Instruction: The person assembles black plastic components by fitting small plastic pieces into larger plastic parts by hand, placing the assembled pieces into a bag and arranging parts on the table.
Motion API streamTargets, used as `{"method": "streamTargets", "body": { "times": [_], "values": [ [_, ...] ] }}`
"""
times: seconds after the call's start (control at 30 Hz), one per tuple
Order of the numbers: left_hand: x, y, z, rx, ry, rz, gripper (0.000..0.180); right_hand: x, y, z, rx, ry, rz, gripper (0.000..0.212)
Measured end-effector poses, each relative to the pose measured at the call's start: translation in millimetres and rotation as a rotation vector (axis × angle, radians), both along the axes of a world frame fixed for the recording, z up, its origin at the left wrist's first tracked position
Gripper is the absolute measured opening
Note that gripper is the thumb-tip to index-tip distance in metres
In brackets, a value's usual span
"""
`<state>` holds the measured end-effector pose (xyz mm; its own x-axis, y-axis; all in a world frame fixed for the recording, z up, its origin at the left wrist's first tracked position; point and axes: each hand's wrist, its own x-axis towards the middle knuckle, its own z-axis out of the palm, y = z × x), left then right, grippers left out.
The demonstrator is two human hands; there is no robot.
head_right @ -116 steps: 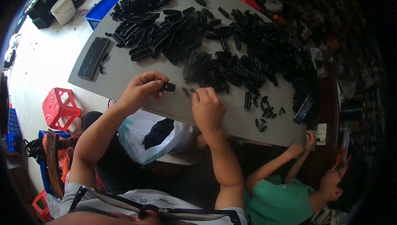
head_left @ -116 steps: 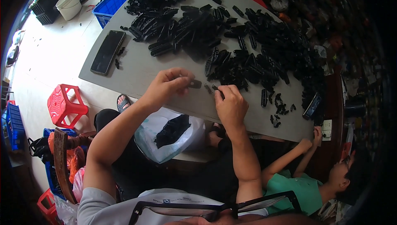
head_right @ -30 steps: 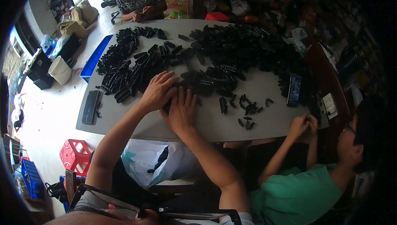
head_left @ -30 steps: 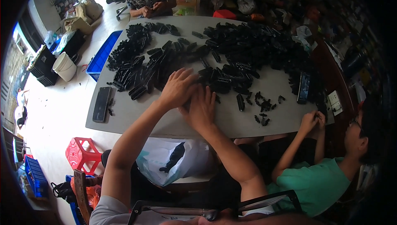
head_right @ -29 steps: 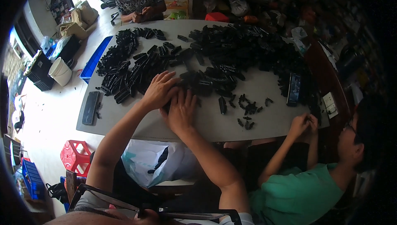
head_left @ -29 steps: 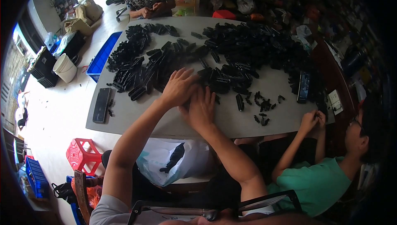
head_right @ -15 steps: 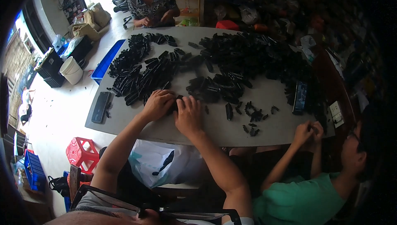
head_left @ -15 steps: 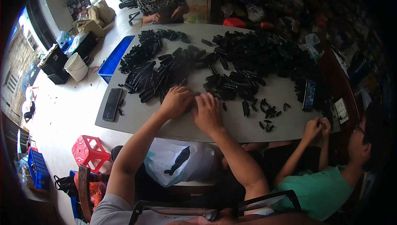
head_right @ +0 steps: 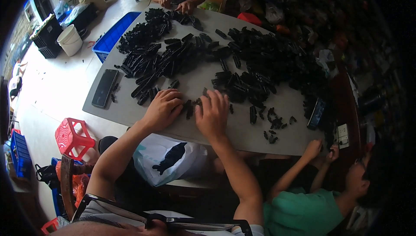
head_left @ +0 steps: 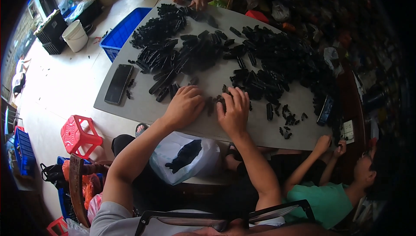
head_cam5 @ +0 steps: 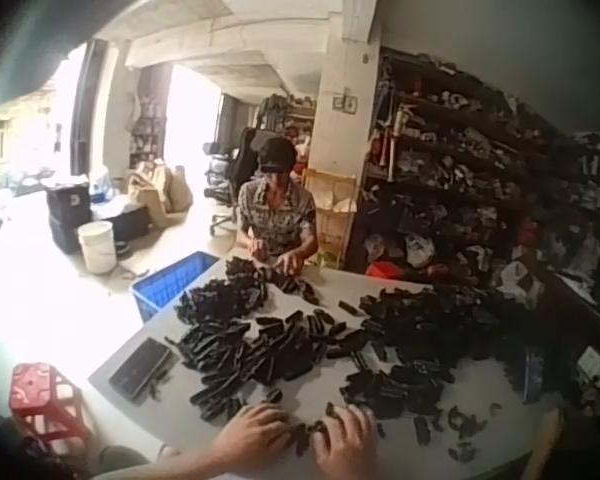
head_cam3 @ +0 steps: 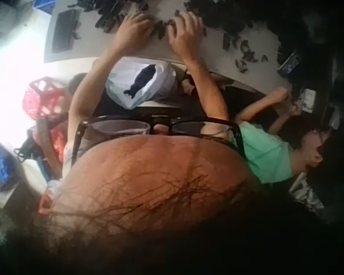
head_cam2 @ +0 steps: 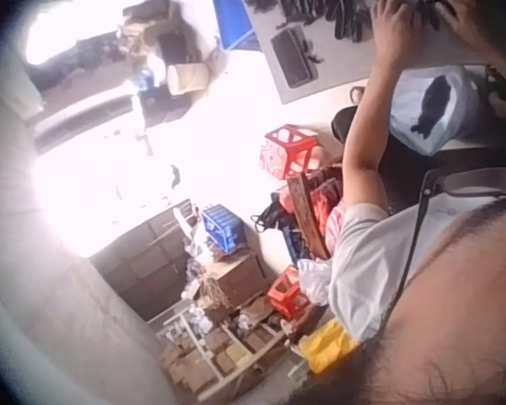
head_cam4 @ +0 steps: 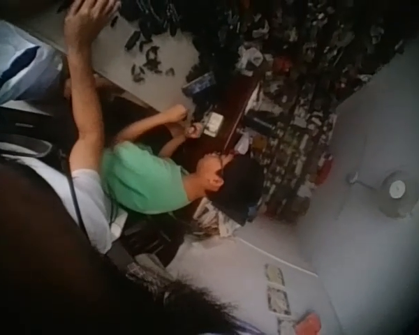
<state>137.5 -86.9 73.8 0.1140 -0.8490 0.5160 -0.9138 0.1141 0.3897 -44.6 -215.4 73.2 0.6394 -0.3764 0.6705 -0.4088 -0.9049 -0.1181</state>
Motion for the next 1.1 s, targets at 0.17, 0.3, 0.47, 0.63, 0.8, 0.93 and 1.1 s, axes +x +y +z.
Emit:
{"method": "streamTargets", "body": {
  "times": [0.17, 0.3, 0.47, 0.63, 0.8, 0.93, 1.1],
  "values": [
    [-11, 8, 16, 0.074, -0.099, 0.036, 0.033, -10, 31, -3, 0.154, 0.027, 0.064, 0.034],
    [-11, 8, 10, 0.08, -0.1, 0.019, 0.037, -4, 30, -3, 0.19, 0.087, 0.097, 0.03],
    [-10, 13, 10, 0.11, -0.135, 0.043, 0.037, -7, 30, 0, 0.196, 0.125, 0.108, 0.025],
    [-7, 18, 15, -0.058, 0.026, 0.036, 0.039, -10, 32, 5, 0.28, 0.177, 0.104, 0.018],
    [-9, 37, 32, -0.164, 0.152, 0.063, 0.041, -11, 32, 5, 0.274, 0.153, 0.108, 0.014],
    [-7, 44, 35, -0.2, 0.429, 0.043, 0.036, -6, 31, 1, 0.212, 0.08, 0.144, 0.01],
    [-3, 57, 24, -0.031, 1.293, -0.158, 0.035, -13, 33, 22, 0.57, -0.155, 0.177, 0.008]
  ]
}}
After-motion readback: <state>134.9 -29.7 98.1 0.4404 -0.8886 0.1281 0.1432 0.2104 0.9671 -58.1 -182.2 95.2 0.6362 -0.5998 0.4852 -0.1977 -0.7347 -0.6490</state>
